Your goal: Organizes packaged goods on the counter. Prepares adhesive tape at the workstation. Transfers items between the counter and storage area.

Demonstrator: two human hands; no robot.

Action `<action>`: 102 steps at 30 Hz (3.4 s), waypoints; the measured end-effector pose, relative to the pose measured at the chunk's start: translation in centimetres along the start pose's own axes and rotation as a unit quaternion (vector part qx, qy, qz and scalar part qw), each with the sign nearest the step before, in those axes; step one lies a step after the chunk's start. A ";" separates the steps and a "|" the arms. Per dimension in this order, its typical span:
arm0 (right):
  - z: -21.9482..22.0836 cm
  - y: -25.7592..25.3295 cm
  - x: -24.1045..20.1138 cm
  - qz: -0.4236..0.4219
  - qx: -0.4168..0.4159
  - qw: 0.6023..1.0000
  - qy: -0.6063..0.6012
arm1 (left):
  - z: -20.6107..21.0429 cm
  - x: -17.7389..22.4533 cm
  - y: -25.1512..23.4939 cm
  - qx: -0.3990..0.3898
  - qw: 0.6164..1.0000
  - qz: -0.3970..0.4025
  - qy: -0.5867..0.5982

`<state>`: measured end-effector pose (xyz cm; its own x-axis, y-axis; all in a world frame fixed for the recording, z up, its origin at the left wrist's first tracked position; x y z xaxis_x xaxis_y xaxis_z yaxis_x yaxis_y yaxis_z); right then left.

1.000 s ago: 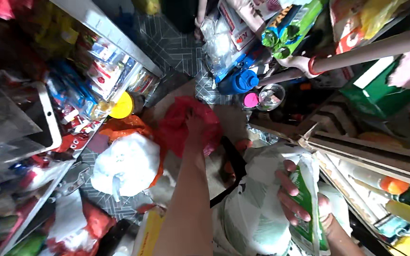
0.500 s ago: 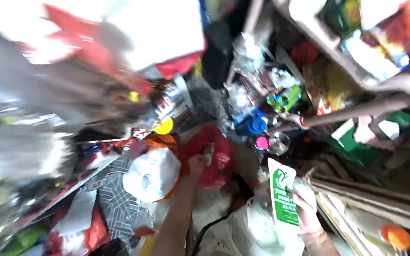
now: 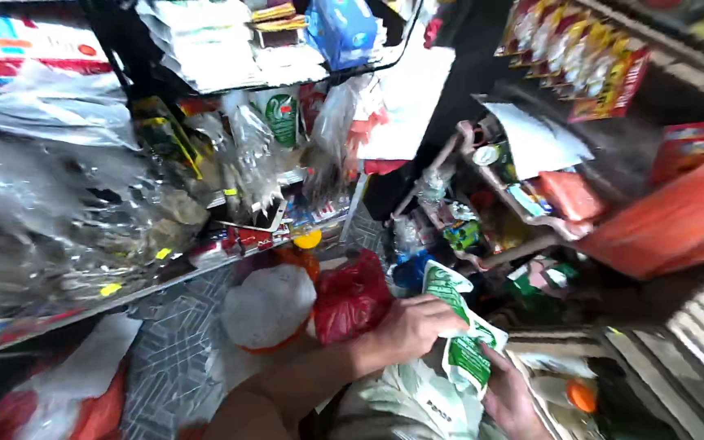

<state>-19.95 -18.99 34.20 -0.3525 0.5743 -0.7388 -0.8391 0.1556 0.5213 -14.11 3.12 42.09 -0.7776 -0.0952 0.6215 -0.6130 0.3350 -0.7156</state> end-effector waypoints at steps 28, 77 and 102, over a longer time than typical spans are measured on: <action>-10.4 15.5 -13.3 -0.238 0.226 0.944 0.012 | 10.3 1.6 -4.6 -0.164 0.802 -0.497 0.289; -27.4 20.4 -40.9 -0.375 0.328 0.851 0.165 | 50.4 20.3 -22.4 -0.454 0.879 -0.096 0.110; -15.0 17.3 -27.8 -0.517 0.157 0.811 0.225 | 31.0 17.0 -22.3 -0.296 0.891 -0.074 0.336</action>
<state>-30.89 -44.30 57.41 0.2977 -0.3335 -0.8945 -0.6606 0.6045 -0.4452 -18.00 -35.07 58.71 -0.3136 0.3370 0.8877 -0.3647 0.8204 -0.4403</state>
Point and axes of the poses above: each hand's wrist, its own y-axis away from the middle knuckle, its own z-axis out of the palm, x = y × z, the point moved 4 cm from there along -y, towards the middle knuckle
